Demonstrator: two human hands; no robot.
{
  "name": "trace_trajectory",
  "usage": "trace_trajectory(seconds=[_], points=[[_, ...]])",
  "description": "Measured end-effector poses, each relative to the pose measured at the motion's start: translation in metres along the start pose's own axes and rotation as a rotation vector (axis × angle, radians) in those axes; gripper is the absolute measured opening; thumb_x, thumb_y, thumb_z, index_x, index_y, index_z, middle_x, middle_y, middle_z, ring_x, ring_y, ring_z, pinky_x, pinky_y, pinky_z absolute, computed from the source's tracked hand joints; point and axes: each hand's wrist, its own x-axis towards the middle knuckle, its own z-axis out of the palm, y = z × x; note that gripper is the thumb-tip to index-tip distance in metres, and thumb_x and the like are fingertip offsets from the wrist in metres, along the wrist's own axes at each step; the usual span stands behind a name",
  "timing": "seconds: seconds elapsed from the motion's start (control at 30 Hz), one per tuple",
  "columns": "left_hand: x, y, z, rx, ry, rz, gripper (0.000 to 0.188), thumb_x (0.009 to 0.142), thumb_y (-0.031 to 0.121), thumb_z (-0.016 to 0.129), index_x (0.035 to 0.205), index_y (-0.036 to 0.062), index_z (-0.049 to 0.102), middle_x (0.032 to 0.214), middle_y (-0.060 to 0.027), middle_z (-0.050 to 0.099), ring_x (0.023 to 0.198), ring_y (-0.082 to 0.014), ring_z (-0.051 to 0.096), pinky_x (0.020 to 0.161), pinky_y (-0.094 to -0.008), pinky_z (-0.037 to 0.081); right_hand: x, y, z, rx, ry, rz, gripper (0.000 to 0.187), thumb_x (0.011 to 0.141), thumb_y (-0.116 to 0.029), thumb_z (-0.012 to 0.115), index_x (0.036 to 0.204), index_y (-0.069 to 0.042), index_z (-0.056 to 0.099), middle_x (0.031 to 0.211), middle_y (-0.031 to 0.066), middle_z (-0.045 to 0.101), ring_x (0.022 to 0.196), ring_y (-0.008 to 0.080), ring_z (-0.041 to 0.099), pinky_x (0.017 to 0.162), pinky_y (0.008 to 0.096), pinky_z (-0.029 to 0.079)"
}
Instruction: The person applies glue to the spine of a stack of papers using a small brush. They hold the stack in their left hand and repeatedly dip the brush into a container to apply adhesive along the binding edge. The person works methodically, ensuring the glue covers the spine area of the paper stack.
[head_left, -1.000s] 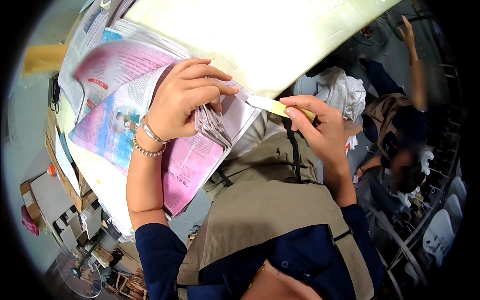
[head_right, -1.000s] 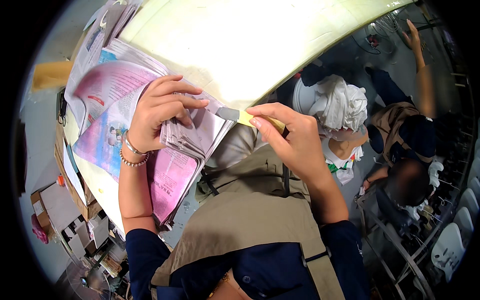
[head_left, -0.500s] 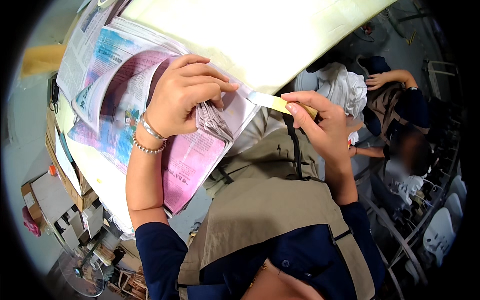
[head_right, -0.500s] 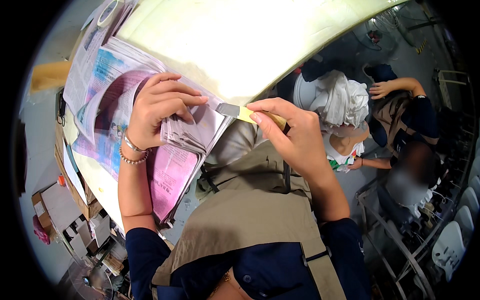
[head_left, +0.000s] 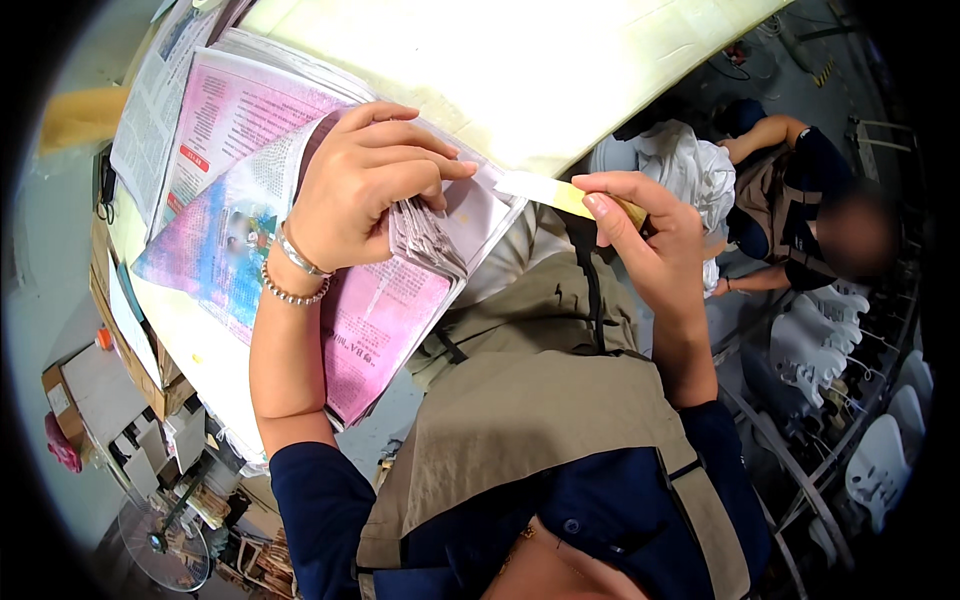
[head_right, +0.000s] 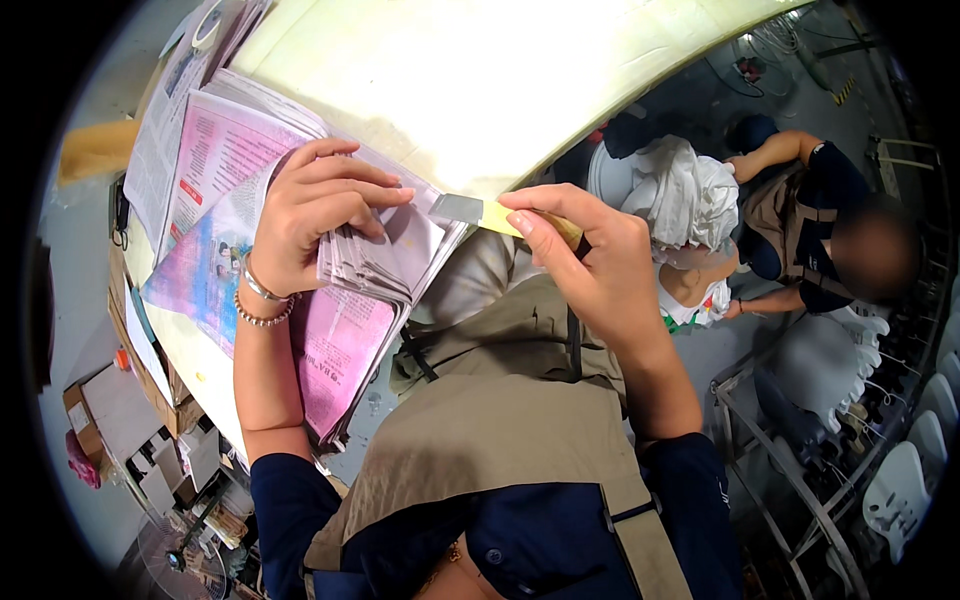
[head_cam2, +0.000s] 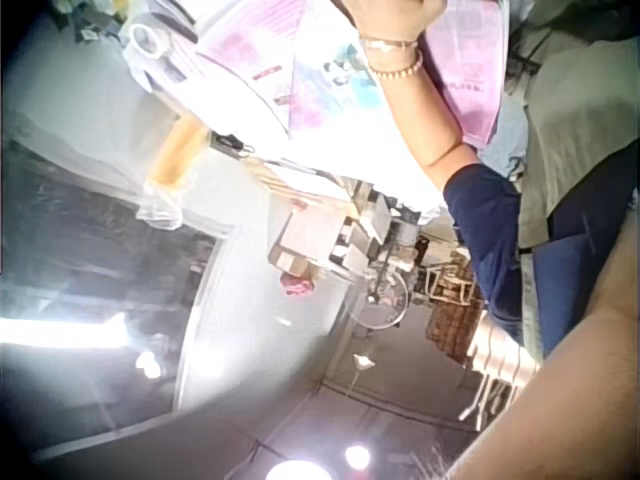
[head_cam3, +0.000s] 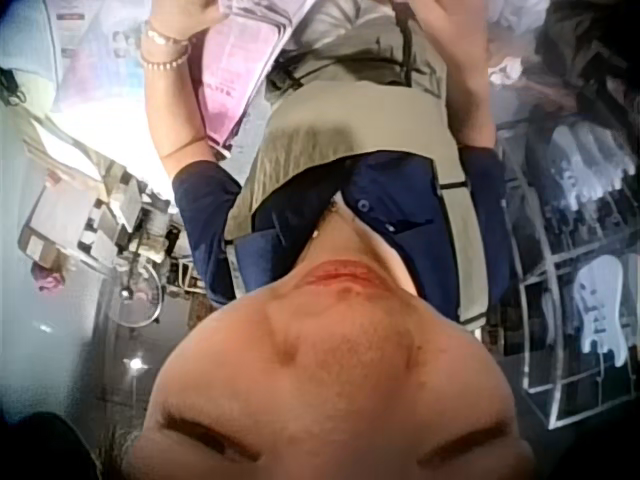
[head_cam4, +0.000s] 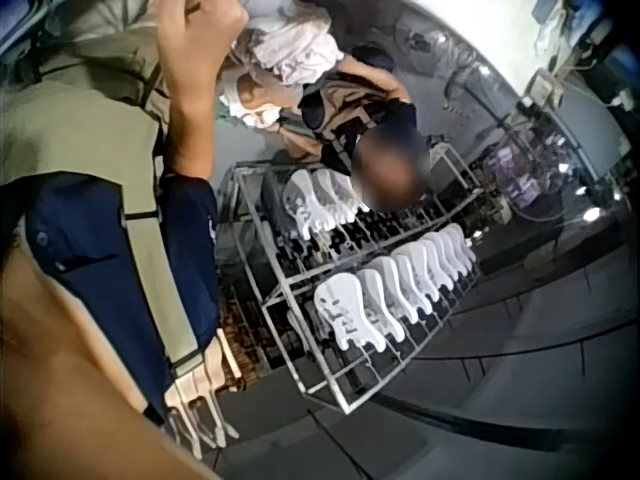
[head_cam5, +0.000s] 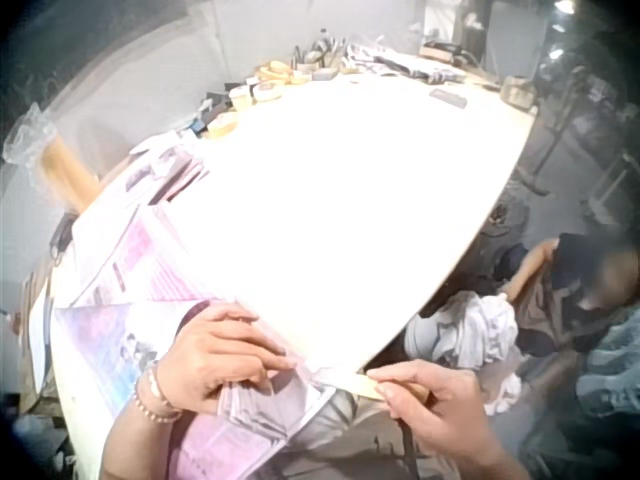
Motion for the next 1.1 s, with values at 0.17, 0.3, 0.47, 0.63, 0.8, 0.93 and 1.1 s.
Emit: trace_trajectory(seconds=[0.17, 0.3, 0.47, 0.63, 0.8, 0.93, 1.1], points=[[-0.001, 0.0, 0.0, 0.012, -0.006, -0.004, 0.023, 0.066, 0.031, 0.067, 0.064, 0.0115, 0.056, 0.097, -0.0034, 0.074, 0.094, -0.0238, 0.068, 0.095, -0.0444, 0.043, 0.003, 0.0, 0.003, 0.007, 0.013, -0.036, 0.014, 0.091, -0.007, 0.062, 0.102, -0.002, 0.069, 0.078, 0.003, 0.066, 0.062, 0.0063, 0.058, 0.056, 0.0206, 0.045], [0.0, 0.001, 0.0, 0.005, -0.006, -0.009, 0.023, 0.067, 0.032, 0.067, 0.064, 0.0115, 0.056, 0.098, -0.0035, 0.074, 0.094, -0.0237, 0.068, 0.095, -0.0442, 0.043, 0.006, 0.0, 0.006, 0.01, 0.011, -0.04, 0.014, 0.09, -0.006, 0.063, 0.102, -0.002, 0.069, 0.078, 0.0033, 0.066, 0.062, 0.0065, 0.058, 0.057, 0.0206, 0.045], [0.0, 0.0, 0.0, 0.005, -0.007, 0.003, 0.022, 0.067, 0.03, 0.067, 0.064, 0.0119, 0.056, 0.098, -0.0034, 0.074, 0.094, -0.0231, 0.068, 0.095, -0.0433, 0.043, 0.006, 0.001, 0.008, -0.015, -0.017, -0.033, 0.016, 0.092, -0.004, 0.061, 0.105, 0.001, 0.069, 0.082, 0.0025, 0.062, 0.064, 0.0046, 0.052, 0.055, 0.0173, 0.038], [0.0, -0.001, -0.001, 0.001, -0.006, 0.008, 0.021, 0.068, 0.03, 0.067, 0.064, 0.0121, 0.057, 0.098, -0.0033, 0.074, 0.094, -0.0227, 0.068, 0.094, -0.0428, 0.043, 0.008, 0.0, 0.01, -0.007, -0.021, -0.026, 0.016, 0.092, -0.004, 0.061, 0.105, 0.001, 0.069, 0.081, 0.002, 0.062, 0.064, 0.0045, 0.052, 0.055, 0.0175, 0.037], [-0.001, -0.002, 0.0, -0.001, -0.005, 0.023, 0.021, 0.069, 0.03, 0.066, 0.065, 0.012, 0.057, 0.097, -0.003, 0.074, 0.094, -0.0228, 0.068, 0.094, -0.0428, 0.043, 0.008, 0.001, 0.011, -0.018, -0.017, -0.025, 0.015, 0.091, -0.005, 0.062, 0.104, 0.0, 0.069, 0.079, 0.0027, 0.063, 0.063, 0.0051, 0.054, 0.055, 0.0186, 0.039], [-0.002, -0.002, -0.001, 0.006, -0.011, 0.02, 0.021, 0.069, 0.031, 0.066, 0.066, 0.0118, 0.058, 0.098, -0.0032, 0.073, 0.094, -0.023, 0.067, 0.094, -0.0429, 0.043, 0.009, -0.004, 0.011, -0.045, -0.015, -0.022, 0.014, 0.09, -0.006, 0.063, 0.102, -0.002, 0.069, 0.079, 0.0047, 0.068, 0.062, 0.0067, 0.057, 0.056, 0.0211, 0.045], [-0.002, -0.002, 0.0, 0.005, -0.011, 0.019, 0.023, 0.071, 0.034, 0.063, 0.067, 0.0114, 0.058, 0.097, -0.0035, 0.073, 0.094, -0.024, 0.067, 0.094, -0.0435, 0.043, 0.01, -0.002, 0.01, -0.112, -0.012, -0.092, 0.014, 0.09, -0.005, 0.062, 0.102, -0.001, 0.069, 0.079, 0.0056, 0.067, 0.061, 0.0074, 0.056, 0.055, 0.0213, 0.043]])
